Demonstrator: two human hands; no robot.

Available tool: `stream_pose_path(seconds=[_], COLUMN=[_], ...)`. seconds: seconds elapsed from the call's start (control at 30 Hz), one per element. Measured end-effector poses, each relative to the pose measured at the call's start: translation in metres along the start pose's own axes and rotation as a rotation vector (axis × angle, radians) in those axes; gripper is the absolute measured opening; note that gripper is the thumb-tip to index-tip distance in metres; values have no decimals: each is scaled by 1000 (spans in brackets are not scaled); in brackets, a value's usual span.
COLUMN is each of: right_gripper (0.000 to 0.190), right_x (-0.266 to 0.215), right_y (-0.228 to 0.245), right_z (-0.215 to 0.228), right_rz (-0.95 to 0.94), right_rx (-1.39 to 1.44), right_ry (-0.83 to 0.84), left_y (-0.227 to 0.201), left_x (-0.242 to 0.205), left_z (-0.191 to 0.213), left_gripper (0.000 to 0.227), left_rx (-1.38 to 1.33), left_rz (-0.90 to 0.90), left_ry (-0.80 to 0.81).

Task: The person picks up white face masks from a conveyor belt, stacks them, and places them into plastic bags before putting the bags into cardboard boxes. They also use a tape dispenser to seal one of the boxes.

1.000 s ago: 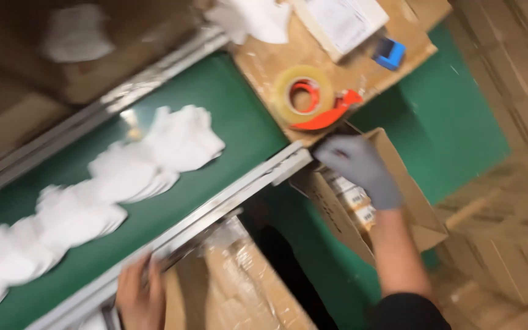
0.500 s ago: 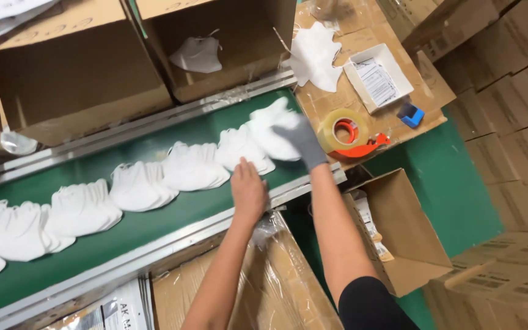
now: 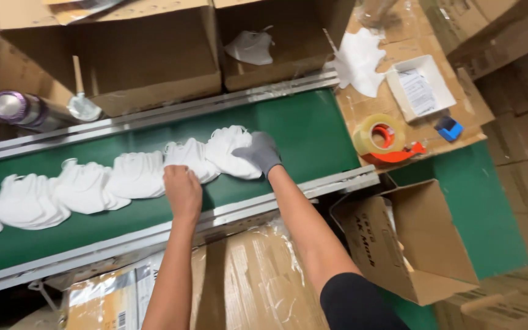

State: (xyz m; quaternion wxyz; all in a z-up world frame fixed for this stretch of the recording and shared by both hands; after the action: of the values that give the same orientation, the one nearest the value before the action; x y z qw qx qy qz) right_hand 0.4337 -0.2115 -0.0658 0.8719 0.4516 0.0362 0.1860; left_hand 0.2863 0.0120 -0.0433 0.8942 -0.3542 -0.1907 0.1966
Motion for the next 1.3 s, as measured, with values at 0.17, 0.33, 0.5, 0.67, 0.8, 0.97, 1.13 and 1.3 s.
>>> stream_pose_path(seconds=[0.17, 0.33, 0.5, 0.67, 0.8, 0.97, 1.13, 1.3], right_gripper=[44, 56, 60, 65, 62, 89, 92, 81], right_x=[-9, -39, -61, -66, -68, -77, -112, -126], right_y=[-6, -20, 31, 71, 109, 84, 102, 111], right_z=[18, 63, -9, -102, -61, -110, -106, -146], right_rz=[-36, -42, 37, 213, 450, 218, 151, 131], right_rx=[225, 406, 488, 800, 366, 310, 851, 998], right_ry=[48, -179, -94, 152, 108, 335, 174, 87], left_y=[-1, 61, 51, 45, 72, 14, 84, 71], left_x=[39, 63, 27, -17, -15, -20, -35, -63], left_z=[-37, -95, -62, -8, 61, 68, 61, 80], left_gripper=[43, 40, 18, 55, 51, 84, 52, 67], left_rx=[406, 694, 579, -950, -735, 111, -365, -1131], left_rz=[100, 57, -14, 582, 340, -230, 423, 687], left_ry=[67, 214, 236, 484, 259, 303, 330, 227])
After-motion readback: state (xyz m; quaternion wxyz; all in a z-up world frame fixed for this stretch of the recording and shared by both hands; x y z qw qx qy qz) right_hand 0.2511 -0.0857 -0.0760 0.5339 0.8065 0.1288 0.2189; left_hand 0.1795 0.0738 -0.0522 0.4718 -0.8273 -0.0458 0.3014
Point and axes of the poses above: each hand's wrist, its own x-axis towards the middle knuckle, its own z-axis out of the back of the hand, y = z × x, the point moved 6 cm from there along x, towards the middle knuckle, and after that the axes turned 15 degrees about z, right-handed, at the moved point
